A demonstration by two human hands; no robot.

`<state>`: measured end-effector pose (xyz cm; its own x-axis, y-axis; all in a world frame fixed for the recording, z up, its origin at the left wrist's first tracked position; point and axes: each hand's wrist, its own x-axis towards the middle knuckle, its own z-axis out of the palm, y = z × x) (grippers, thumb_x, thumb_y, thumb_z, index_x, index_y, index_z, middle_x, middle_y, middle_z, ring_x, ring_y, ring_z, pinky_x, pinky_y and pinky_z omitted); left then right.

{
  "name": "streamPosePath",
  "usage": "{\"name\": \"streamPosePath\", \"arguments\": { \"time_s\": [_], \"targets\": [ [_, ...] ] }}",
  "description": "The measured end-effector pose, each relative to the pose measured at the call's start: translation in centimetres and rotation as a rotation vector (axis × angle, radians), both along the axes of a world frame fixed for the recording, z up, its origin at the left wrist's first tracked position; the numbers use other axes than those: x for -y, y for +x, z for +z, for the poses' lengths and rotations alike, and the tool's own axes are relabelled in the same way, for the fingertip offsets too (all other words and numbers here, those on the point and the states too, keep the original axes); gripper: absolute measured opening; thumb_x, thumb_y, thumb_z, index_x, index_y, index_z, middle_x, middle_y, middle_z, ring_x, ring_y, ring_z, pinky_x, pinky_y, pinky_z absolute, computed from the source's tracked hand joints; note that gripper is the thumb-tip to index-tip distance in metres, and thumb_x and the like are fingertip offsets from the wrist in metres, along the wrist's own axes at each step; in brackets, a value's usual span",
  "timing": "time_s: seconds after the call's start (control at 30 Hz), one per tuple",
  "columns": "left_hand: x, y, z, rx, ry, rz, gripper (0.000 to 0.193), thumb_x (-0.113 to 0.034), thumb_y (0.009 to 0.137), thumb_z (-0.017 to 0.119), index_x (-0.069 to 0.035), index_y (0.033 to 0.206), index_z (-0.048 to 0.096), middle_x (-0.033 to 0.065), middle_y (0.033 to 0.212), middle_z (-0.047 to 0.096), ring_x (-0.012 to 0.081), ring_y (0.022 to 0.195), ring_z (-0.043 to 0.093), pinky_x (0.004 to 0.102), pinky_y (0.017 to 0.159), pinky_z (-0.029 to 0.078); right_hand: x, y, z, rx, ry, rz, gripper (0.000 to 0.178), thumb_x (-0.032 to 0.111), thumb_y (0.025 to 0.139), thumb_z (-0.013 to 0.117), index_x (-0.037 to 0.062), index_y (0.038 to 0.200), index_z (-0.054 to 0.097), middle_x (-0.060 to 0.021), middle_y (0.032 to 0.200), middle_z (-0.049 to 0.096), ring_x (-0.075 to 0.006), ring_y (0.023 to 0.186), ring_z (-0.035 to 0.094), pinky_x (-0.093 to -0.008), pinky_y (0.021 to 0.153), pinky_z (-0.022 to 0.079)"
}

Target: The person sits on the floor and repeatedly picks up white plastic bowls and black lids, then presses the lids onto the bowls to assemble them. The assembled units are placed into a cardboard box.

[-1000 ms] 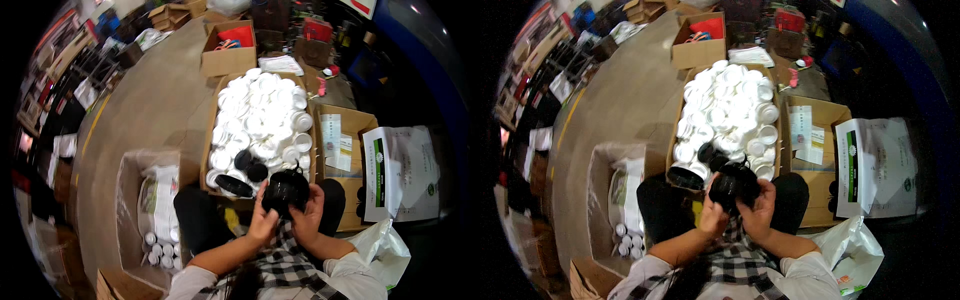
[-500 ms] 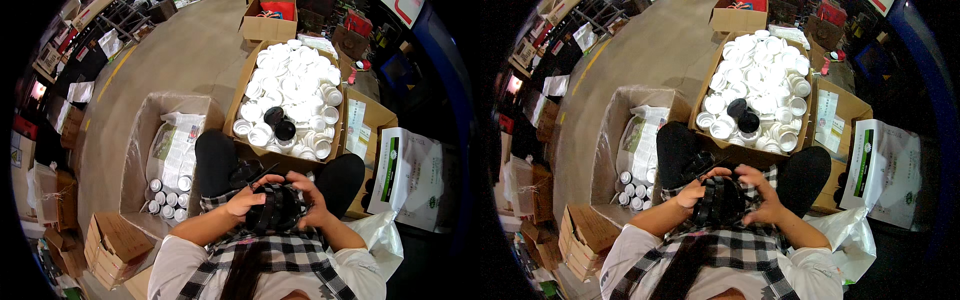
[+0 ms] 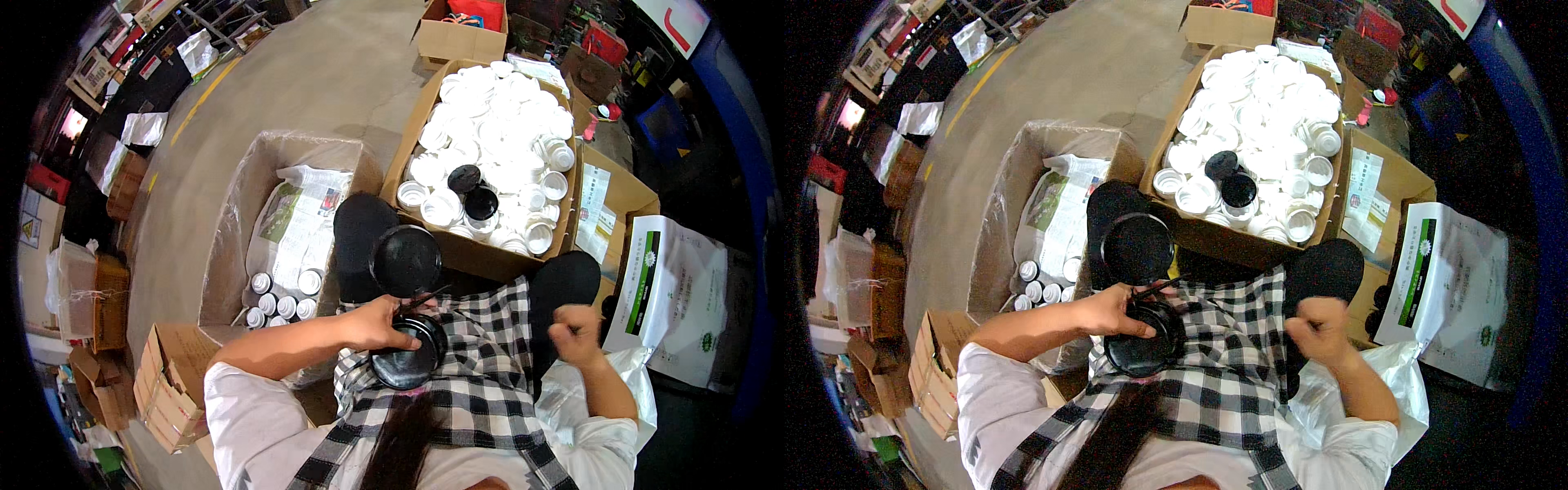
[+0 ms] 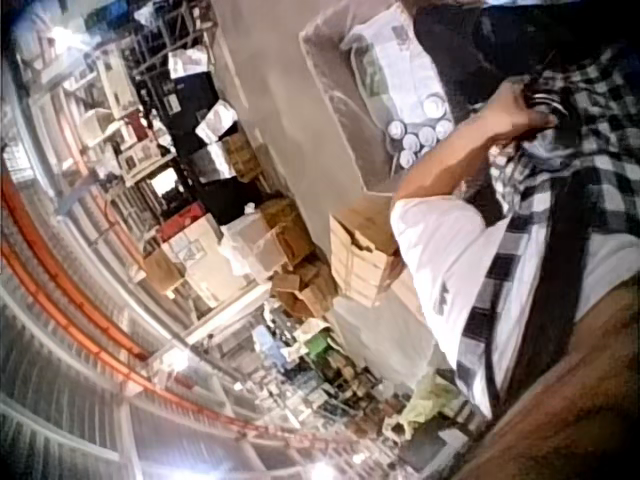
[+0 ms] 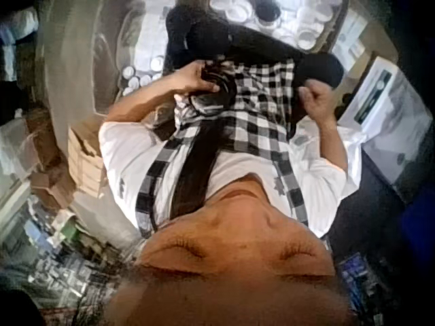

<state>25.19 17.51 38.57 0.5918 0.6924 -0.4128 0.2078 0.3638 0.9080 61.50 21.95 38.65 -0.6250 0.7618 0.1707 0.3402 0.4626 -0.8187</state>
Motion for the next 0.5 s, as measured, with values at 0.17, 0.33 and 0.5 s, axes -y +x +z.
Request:
{"name": "streamPosePath", "arguments": {
  "time_s": [0.17,0.33,0.5],
  "targets": [
    [-1.6,1.9,0.0,-0.103,0.07,-0.261,0.052,-0.015,0.068,0.073,0.001,0.113,0.052,0.0113,0.099,0.061,0.0162,0.091,0.055,0.028,0.082,0.043,-1.6,-7.1,6.4,-0.059,0.505,0.231,0.028,0.024,0.06,0.079,0.0076,0.069,0.059,-0.0102,0.088,0.058,-0.0218,0.061,0.053,-0.0279,0.052,0.042],
    [-3.4,4.3,2.4,-0.094,0.221,-0.553,0.025,-0.012,0.07,0.066,-0.001,0.091,0.059,0.0117,0.088,0.059,0.0225,0.088,0.056,0.0328,0.078,0.045,-0.9,-13.3,6.0,0.132,0.733,0.498,0.043,0.022,0.076,0.059,-0.0011,0.112,0.054,-0.0124,0.115,0.054,-0.0264,0.105,0.05,-0.0407,0.091,0.037],
    [-2.0,3.9,-0.5,-0.034,0.013,-0.382,0.056,-0.007,0.065,0.066,0.004,0.116,0.045,0.0121,0.103,0.055,0.0194,0.091,0.054,0.029,0.08,0.044,0.2,-12.7,3.1,0.309,0.461,0.466,0.042,0.027,0.083,0.056,-0.0057,0.108,0.051,-0.0148,0.08,0.058,-0.0297,0.081,0.057,-0.0447,0.086,0.04]
  ]
}}
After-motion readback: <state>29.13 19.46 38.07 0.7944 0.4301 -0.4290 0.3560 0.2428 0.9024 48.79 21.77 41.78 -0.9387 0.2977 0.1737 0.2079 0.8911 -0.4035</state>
